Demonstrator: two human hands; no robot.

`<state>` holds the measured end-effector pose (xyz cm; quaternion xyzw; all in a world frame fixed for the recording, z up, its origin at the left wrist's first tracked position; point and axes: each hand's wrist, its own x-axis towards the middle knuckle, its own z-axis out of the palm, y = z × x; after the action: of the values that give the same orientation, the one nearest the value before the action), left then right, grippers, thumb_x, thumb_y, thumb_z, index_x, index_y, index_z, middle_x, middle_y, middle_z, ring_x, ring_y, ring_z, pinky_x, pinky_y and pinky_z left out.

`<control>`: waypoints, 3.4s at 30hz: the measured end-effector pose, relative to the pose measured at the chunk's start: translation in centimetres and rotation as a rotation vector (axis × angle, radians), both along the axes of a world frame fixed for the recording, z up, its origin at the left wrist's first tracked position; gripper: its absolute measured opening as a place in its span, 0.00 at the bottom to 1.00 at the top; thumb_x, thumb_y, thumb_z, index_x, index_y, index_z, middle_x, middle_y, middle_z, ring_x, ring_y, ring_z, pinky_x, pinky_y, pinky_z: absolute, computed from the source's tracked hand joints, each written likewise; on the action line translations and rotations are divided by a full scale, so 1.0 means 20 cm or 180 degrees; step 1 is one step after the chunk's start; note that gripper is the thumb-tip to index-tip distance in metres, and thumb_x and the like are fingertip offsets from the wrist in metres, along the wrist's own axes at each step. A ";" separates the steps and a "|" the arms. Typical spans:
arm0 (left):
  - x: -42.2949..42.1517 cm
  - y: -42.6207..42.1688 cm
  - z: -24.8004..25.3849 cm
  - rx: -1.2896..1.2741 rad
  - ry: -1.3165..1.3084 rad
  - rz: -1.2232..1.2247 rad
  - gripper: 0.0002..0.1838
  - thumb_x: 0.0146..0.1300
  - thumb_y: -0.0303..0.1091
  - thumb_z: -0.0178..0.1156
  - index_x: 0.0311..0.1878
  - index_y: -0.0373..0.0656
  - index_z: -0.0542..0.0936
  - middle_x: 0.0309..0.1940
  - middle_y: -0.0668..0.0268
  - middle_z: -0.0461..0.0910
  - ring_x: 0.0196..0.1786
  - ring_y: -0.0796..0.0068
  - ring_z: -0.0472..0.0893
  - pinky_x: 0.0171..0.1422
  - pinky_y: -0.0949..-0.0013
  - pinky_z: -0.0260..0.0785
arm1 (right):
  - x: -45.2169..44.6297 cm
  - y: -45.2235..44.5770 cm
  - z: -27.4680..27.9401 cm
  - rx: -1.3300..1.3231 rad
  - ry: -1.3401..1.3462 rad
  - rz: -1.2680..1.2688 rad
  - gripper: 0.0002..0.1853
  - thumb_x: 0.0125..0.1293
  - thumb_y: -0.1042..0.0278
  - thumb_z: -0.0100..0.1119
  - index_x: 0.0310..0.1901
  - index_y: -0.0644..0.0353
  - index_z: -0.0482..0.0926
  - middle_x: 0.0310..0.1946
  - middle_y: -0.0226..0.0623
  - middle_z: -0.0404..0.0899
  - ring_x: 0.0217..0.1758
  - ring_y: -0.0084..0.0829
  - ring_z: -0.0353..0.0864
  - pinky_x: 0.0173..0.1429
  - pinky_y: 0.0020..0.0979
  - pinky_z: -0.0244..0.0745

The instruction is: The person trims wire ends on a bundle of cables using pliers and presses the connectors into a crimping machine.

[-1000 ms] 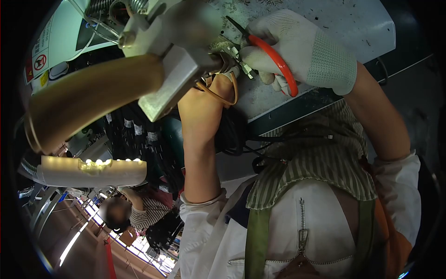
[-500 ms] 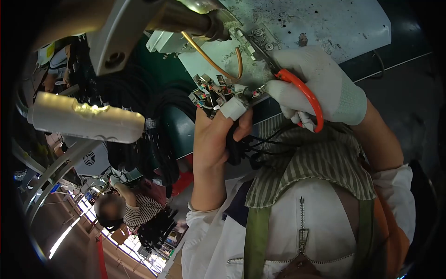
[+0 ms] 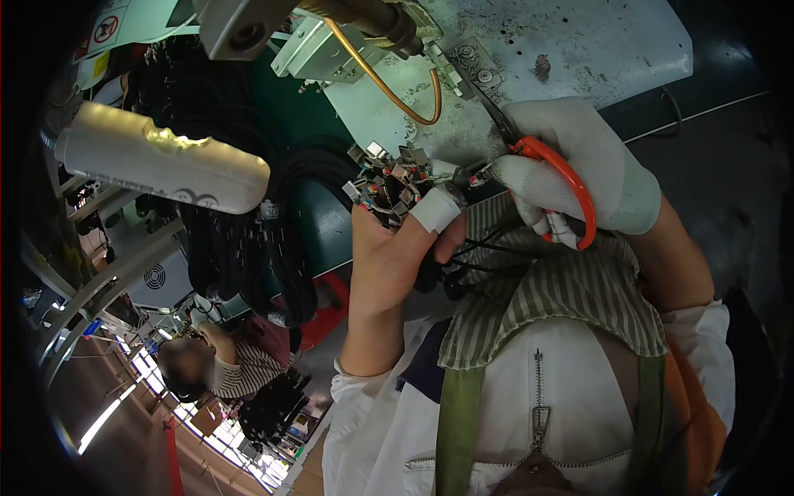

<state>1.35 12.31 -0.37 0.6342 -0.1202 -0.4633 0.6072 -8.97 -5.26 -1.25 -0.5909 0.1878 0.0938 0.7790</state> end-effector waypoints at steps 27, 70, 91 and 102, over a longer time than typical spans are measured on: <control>-0.14 -0.01 -0.02 -0.0046 -0.1690 0.0418 0.14 0.53 0.17 0.64 0.43 0.33 0.75 0.37 0.68 0.77 0.38 0.83 0.76 0.44 0.78 0.69 | -0.08 0.16 -0.02 -0.1639 -0.0282 -0.1094 0.08 0.56 0.68 0.62 0.34 0.60 0.75 0.21 0.39 0.73 0.23 0.31 0.78 0.27 0.30 0.70; -0.11 -0.05 0.00 -0.0318 -0.1858 0.0867 0.14 0.52 0.19 0.64 0.42 0.36 0.75 0.33 0.70 0.77 0.33 0.86 0.74 0.39 0.80 0.68 | -0.09 0.20 -0.05 -0.1161 -0.0579 -0.0397 0.10 0.54 0.65 0.64 0.30 0.61 0.77 0.16 0.36 0.72 0.18 0.35 0.73 0.23 0.30 0.66; 0.24 -0.07 -0.16 0.0243 -0.0089 0.0196 0.06 0.63 0.30 0.54 0.33 0.39 0.69 0.15 0.77 0.57 0.14 0.88 0.53 0.16 0.80 0.45 | 0.00 0.07 -0.12 -0.1259 -0.0171 -0.0691 0.09 0.64 0.67 0.55 0.35 0.63 0.79 0.16 0.28 0.73 0.14 0.15 0.70 0.20 0.20 0.63; 0.40 -0.25 -0.26 -0.0029 -0.0042 -0.0318 0.13 0.61 0.34 0.58 0.25 0.42 0.69 0.14 0.73 0.61 0.15 0.85 0.57 0.16 0.79 0.45 | 0.28 -0.22 -0.20 -0.1198 -0.0347 -0.0243 0.15 0.64 0.60 0.56 0.31 0.66 0.77 0.14 0.32 0.74 0.12 0.19 0.71 0.16 0.21 0.66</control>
<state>9.38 7.23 -5.54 0.6276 -0.1579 -0.4883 0.5854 -3.44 -9.62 -5.21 -0.7228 0.1818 -0.0048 0.6667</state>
